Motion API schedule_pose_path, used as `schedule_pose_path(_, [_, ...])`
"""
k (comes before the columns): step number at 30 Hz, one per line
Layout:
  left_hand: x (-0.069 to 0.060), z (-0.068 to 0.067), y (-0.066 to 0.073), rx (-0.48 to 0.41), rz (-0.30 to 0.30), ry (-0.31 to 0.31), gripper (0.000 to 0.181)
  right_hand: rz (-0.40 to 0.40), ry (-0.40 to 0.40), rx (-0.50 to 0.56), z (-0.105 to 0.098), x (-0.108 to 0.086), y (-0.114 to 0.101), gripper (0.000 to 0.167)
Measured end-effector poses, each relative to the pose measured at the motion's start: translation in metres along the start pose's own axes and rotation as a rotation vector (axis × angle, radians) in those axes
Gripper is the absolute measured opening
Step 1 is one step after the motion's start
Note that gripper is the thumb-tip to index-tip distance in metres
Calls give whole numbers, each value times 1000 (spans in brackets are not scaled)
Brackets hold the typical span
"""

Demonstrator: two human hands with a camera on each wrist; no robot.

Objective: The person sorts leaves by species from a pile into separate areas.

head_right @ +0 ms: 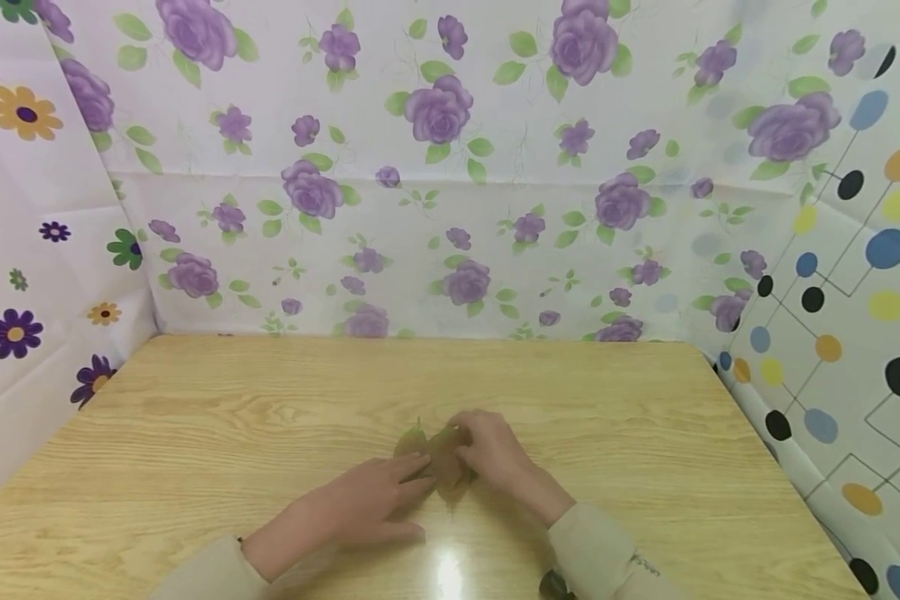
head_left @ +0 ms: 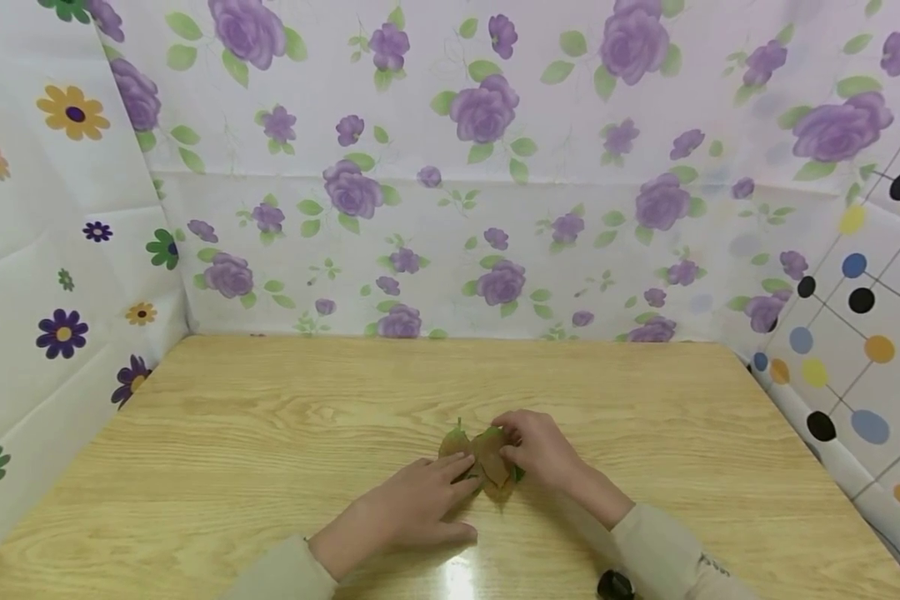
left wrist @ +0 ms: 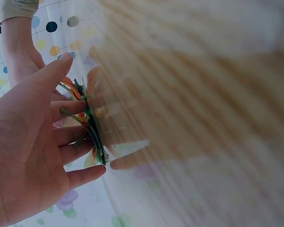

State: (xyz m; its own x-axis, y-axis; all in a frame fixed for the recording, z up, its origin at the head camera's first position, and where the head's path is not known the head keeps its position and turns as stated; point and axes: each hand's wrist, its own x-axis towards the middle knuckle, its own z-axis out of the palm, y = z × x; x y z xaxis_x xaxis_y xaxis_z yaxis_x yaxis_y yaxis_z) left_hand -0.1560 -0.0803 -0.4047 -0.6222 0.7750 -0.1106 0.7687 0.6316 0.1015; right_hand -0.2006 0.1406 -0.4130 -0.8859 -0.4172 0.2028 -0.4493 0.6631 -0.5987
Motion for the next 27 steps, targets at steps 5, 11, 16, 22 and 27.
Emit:
schedule_pose_path(5, [0,1,0,5,-5,-8,69,38,11,53,0,2,5,29])
schedule_pose_path(11, [-2,-1,1,6,16,18,68,101,27,146,-4,4,13,24])
schedule_pose_path(16, [0,-3,2,20,15,17,67,159,36,218,-10,6,18,18])
schedule_pose_path(22, [1,-2,1,20,16,23,67,177,38,302,-16,6,23,10])
schedule_pose_path(27, [1,-2,2,22,29,36,67,194,39,376,-22,4,27,11])
